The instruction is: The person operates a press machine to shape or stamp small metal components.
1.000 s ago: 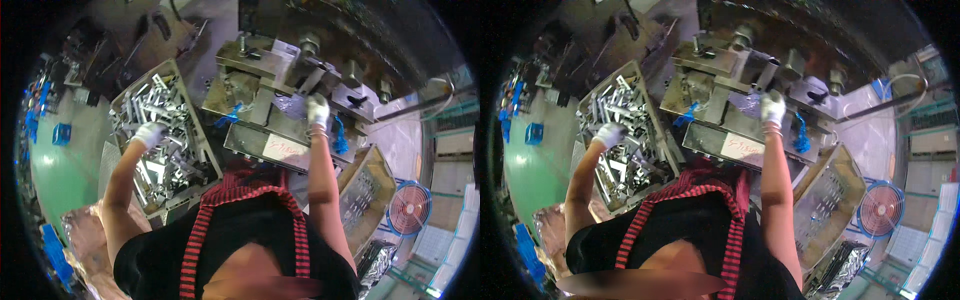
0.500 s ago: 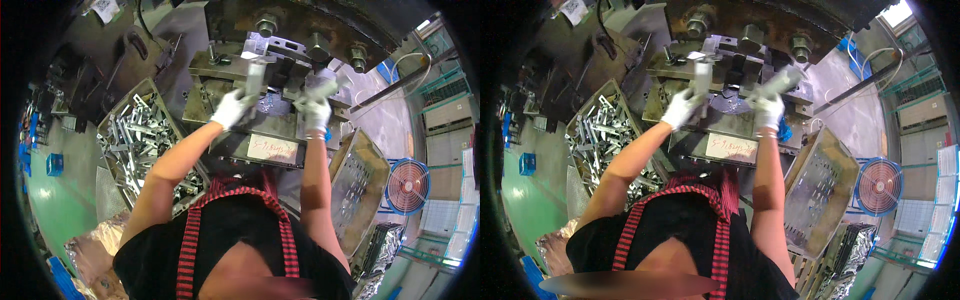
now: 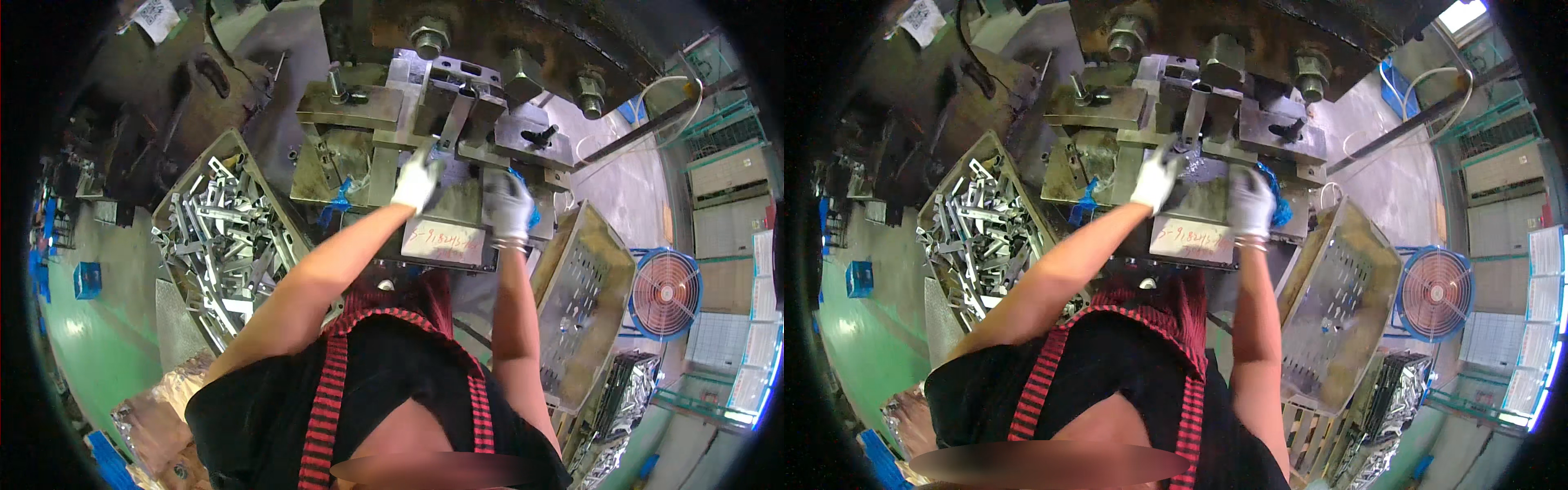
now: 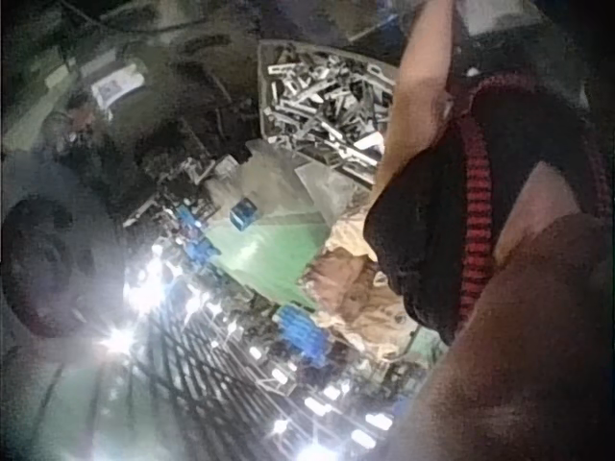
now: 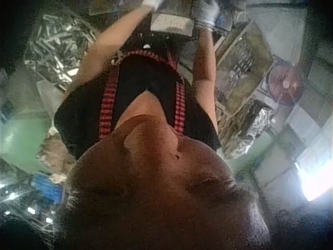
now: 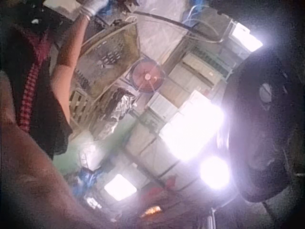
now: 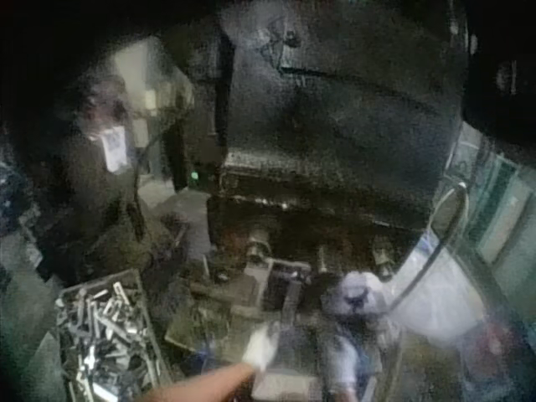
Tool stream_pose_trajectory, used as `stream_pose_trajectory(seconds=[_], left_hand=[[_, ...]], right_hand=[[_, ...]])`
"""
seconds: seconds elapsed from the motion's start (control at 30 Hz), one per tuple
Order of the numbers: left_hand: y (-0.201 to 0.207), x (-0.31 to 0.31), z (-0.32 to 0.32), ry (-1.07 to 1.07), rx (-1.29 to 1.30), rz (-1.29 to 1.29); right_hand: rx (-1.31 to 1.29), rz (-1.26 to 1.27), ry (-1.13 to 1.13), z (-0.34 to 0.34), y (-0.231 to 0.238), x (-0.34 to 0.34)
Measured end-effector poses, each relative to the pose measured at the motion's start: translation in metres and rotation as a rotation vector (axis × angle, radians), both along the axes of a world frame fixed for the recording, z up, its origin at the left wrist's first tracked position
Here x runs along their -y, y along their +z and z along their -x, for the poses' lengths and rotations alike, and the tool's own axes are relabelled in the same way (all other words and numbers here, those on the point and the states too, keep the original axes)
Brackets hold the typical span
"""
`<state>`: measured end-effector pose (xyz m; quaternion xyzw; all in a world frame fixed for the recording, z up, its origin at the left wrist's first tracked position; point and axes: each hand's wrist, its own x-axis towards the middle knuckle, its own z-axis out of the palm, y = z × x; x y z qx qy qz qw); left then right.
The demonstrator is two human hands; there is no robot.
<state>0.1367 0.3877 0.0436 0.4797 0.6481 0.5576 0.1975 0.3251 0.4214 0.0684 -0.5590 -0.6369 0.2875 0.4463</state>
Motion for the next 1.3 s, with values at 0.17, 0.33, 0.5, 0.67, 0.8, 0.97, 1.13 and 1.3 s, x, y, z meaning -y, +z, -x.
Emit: stream_pose_trajectory(seconds=[0.17, 0.33, 0.5, 0.67, 0.8, 0.97, 1.13, 1.3], left_hand=[[-0.003, 0.135, 0.051, -0.080, -0.022, 0.194], [-0.004, 0.253, 0.173, 0.326, -0.013, 0.395], [-0.039, 0.311, 0.276, 0.482, -0.529, 0.891], [-0.116, 0.289, 0.333, 0.500, -0.238, 1.193], [-0.132, 0.267, 0.334, 0.357, -0.749, 1.264], [-0.069, 0.277, 0.308, 0.014, -0.986, 1.129], [-0.026, 0.288, 0.298, 0.432, -0.432, 0.825], [0.026, 0.281, 0.277, 0.519, 1.092, 0.070]], right_hand=[[0.517, -0.144, 0.238, 0.103, 0.023, -0.028], [0.486, -0.109, 0.228, 0.119, 0.013, -0.049], [0.304, -0.167, 0.221, 0.120, -0.001, -0.050], [0.295, -0.268, 0.272, 0.115, -0.004, -0.051], [0.258, -0.273, 0.286, 0.113, -0.004, -0.050], [0.491, -0.164, 0.154, 0.117, 0.001, -0.046], [0.384, -0.178, 0.107, 0.107, -0.014, -0.046], [-0.273, 0.326, 0.202, 0.108, -0.028, -0.060]])
